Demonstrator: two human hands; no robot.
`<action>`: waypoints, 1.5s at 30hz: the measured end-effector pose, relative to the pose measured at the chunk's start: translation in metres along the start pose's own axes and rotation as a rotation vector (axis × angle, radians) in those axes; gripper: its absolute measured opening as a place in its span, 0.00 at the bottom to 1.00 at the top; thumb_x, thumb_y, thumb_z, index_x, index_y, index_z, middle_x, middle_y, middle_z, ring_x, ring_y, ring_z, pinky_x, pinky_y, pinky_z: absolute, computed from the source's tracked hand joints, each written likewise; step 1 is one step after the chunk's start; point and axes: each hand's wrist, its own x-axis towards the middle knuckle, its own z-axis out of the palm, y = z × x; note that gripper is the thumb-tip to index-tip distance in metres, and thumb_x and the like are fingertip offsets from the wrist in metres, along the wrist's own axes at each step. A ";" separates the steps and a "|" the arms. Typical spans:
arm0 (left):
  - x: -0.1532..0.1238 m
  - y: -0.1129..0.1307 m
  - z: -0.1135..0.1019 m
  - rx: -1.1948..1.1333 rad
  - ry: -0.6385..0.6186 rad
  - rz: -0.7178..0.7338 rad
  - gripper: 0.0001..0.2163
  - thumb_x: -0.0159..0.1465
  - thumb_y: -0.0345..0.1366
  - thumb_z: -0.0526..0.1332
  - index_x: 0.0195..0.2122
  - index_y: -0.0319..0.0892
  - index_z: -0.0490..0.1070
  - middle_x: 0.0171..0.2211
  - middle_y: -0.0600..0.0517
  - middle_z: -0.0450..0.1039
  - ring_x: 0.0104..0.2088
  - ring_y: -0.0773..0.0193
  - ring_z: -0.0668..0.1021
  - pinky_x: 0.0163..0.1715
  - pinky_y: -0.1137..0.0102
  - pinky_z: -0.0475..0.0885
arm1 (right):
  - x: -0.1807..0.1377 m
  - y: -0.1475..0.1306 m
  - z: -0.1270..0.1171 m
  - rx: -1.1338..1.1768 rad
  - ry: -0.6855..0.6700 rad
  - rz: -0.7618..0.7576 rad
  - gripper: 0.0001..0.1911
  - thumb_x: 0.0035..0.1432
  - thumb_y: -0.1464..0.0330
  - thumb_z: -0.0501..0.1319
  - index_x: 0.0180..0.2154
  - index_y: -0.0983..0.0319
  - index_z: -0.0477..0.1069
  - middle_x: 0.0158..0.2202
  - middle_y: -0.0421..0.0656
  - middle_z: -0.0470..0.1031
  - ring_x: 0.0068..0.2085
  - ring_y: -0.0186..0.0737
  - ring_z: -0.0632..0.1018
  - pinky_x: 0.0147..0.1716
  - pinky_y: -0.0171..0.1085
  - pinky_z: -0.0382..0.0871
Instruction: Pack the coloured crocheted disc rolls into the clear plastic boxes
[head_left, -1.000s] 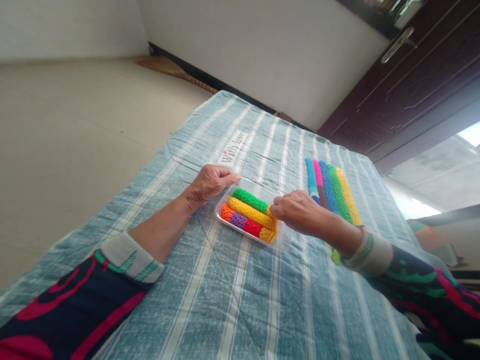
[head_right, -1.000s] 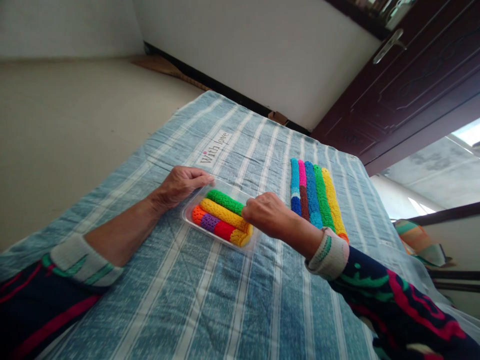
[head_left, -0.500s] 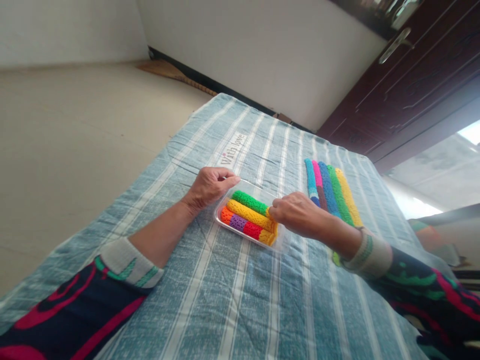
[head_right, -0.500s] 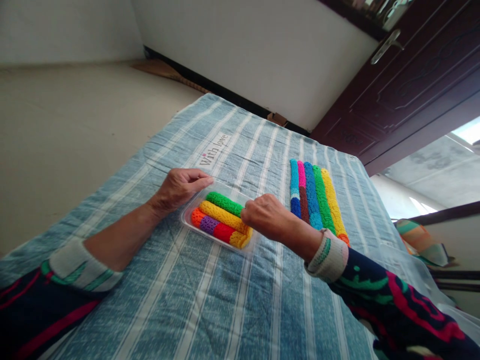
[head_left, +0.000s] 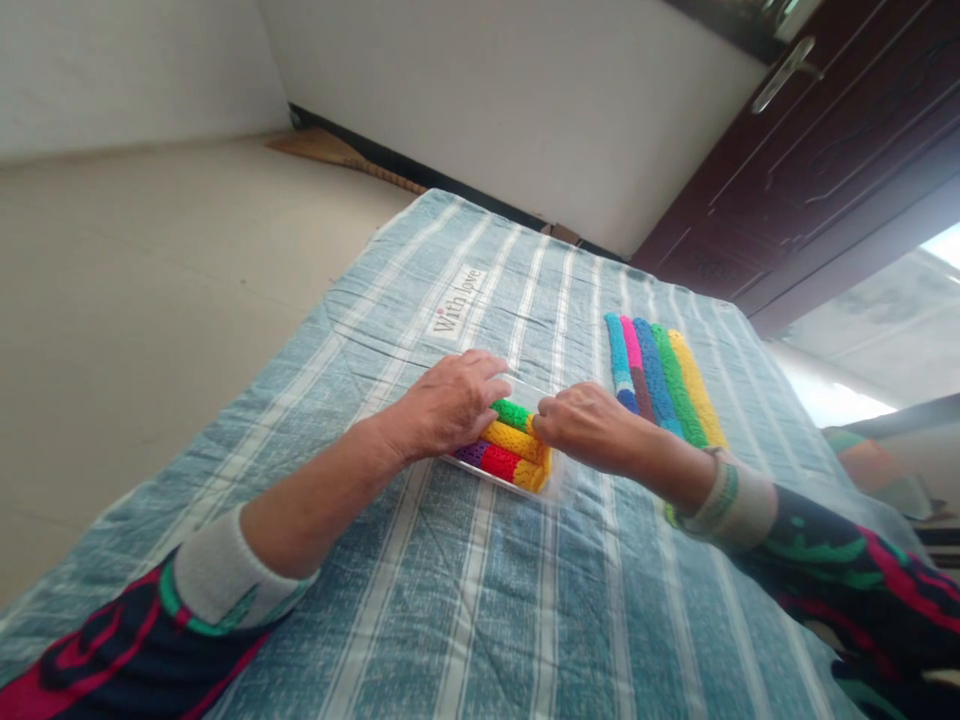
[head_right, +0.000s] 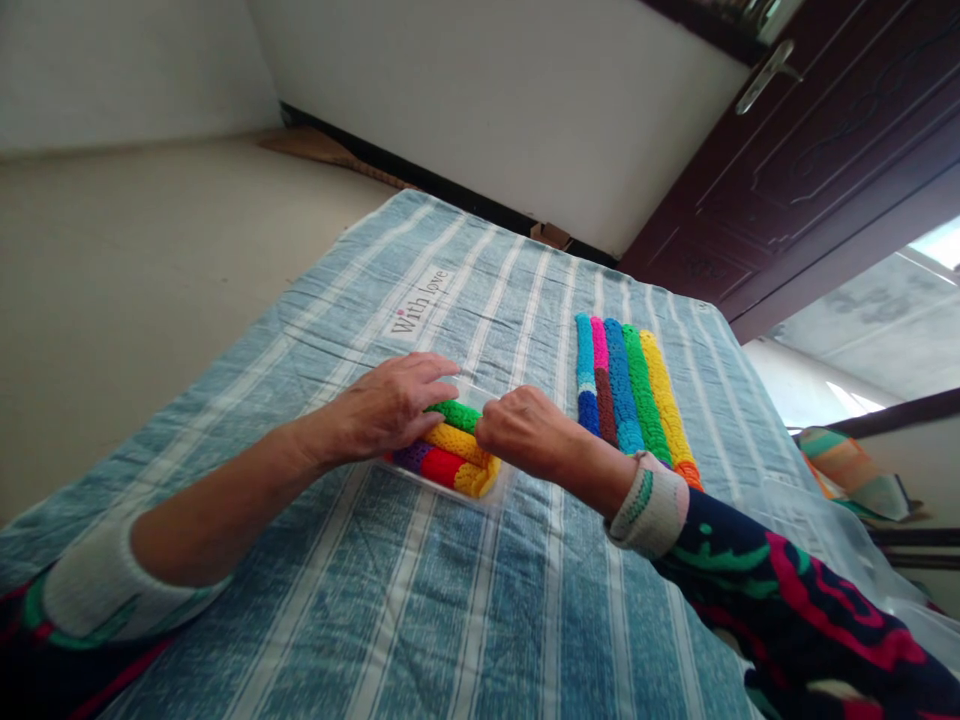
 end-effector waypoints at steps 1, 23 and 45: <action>0.000 0.000 0.000 -0.008 -0.011 -0.004 0.06 0.60 0.29 0.61 0.37 0.39 0.76 0.54 0.43 0.72 0.54 0.51 0.73 0.55 0.58 0.70 | 0.000 0.000 -0.001 0.000 -0.007 0.000 0.09 0.64 0.78 0.56 0.32 0.66 0.72 0.28 0.45 0.75 0.24 0.32 0.68 0.23 0.36 0.48; 0.002 0.001 0.003 -0.039 -0.076 -0.099 0.10 0.62 0.30 0.58 0.40 0.44 0.79 0.57 0.46 0.68 0.57 0.51 0.68 0.54 0.59 0.70 | 0.002 0.002 0.008 0.029 0.068 0.090 0.11 0.64 0.78 0.51 0.34 0.65 0.71 0.29 0.44 0.73 0.24 0.32 0.63 0.24 0.37 0.45; 0.000 -0.003 0.011 0.008 -0.078 -0.019 0.11 0.68 0.38 0.57 0.45 0.52 0.79 0.61 0.45 0.64 0.61 0.45 0.66 0.54 0.51 0.68 | -0.005 0.004 0.007 0.160 0.108 0.124 0.13 0.63 0.77 0.51 0.37 0.63 0.74 0.28 0.41 0.72 0.23 0.30 0.59 0.24 0.37 0.42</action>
